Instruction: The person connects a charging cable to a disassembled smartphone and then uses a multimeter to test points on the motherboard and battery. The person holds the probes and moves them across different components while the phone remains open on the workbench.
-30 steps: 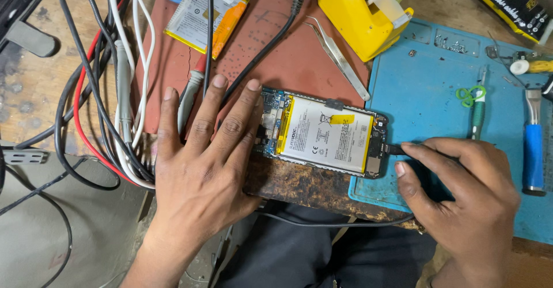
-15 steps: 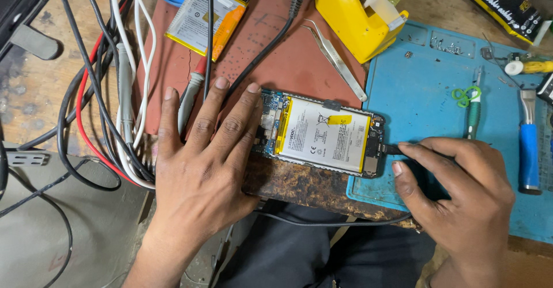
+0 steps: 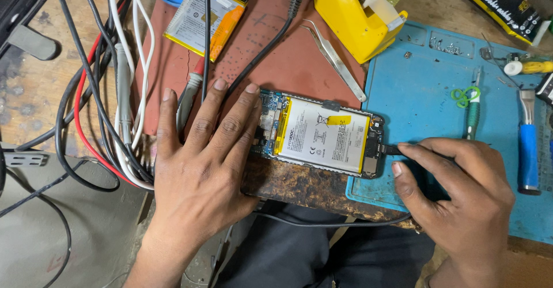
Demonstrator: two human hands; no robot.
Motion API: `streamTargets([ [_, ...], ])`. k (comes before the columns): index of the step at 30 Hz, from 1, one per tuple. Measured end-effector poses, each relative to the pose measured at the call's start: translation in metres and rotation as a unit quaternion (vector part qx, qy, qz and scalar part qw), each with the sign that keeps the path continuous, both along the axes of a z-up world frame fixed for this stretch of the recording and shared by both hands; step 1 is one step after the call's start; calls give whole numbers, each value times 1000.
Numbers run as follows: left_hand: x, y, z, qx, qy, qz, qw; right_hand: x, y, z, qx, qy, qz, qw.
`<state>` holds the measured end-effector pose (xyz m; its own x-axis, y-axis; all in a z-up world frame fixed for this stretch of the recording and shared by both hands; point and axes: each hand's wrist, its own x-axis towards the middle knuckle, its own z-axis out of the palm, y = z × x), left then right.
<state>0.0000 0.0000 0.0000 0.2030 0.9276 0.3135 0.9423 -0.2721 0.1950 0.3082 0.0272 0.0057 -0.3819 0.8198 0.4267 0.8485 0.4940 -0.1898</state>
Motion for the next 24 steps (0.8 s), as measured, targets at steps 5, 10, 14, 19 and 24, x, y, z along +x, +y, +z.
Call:
streamTargets([
  [5,-1,0,-2,-9,8,4,1000,0,-1,0,3,-4,-9,1000],
  [10,-1,0,-4,6,-1,-1,1000,0,-1,0,6,4,-4,1000],
  [14,-2,0,-4,5,14,2,1000,0,-2,-1,7,3,-8,1000],
  [19,-1,1,-2,-11,10,3,1000,0,0,0,5,8,-1,1000],
  [24,-1,0,-1,-16,6,3,1000,0,-1,-1,8,9,-3,1000],
])
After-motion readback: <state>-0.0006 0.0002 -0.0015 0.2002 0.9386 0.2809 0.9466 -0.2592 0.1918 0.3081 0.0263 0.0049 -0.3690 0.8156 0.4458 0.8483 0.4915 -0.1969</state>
